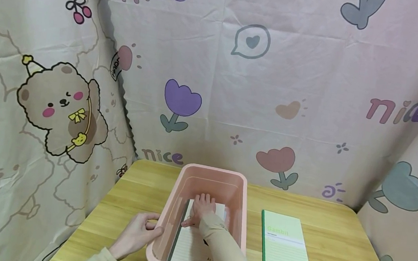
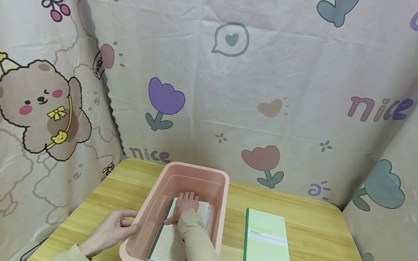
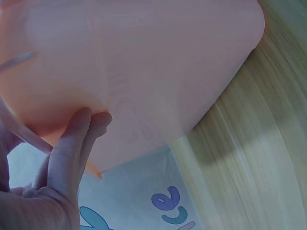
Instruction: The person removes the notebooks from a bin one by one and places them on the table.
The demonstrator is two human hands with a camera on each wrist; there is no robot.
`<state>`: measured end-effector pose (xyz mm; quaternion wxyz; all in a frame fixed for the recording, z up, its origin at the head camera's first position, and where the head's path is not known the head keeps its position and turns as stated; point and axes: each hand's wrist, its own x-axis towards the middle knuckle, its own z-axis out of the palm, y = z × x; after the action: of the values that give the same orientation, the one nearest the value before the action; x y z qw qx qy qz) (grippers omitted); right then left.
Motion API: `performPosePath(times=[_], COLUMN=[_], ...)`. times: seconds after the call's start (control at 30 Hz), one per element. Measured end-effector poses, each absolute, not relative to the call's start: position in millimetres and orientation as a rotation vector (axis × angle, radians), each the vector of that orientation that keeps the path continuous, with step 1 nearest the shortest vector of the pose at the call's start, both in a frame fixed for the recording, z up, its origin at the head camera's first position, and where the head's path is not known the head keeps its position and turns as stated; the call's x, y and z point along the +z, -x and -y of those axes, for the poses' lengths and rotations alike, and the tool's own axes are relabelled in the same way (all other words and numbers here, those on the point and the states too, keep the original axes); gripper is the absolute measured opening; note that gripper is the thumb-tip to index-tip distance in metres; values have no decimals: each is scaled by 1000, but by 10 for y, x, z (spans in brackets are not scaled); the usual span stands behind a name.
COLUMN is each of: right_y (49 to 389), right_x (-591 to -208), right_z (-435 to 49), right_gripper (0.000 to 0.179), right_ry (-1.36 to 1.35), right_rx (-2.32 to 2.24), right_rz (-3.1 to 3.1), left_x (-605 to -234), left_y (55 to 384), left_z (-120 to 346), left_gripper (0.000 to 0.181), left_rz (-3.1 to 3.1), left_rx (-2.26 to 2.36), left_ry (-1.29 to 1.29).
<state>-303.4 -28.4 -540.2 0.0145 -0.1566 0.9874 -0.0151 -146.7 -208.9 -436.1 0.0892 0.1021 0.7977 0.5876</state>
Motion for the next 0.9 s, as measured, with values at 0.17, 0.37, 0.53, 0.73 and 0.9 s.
performPosePath(times=[0.17, 0.37, 0.53, 0.73, 0.9], right_y=[3041, 3124, 3144, 3134, 3127], right_x=[-5378, -5436, -5407, -5355, -5306], right_z=[294, 289, 278, 256, 235], right_gripper=[114, 114, 107, 91, 88], right_ry=[507, 475, 436, 423, 434], right_rx=[-60, -177, -281, -287, -175], right_rz=[-3094, -3073, -3034, -3075, -3168], left_x=[-4362, -4364, -4357, -4355, -4360], left_y=[1472, 1475, 1473, 1473, 1476], left_z=[2091, 2089, 2082, 2085, 2090], left_gripper=[52, 51, 51, 52, 52], left_rz=[-2378, -2376, -2380, -2383, -2394], left_rx=[1740, 1741, 1734, 1726, 1715], left_ry=[-292, -294, -289, -255, -272])
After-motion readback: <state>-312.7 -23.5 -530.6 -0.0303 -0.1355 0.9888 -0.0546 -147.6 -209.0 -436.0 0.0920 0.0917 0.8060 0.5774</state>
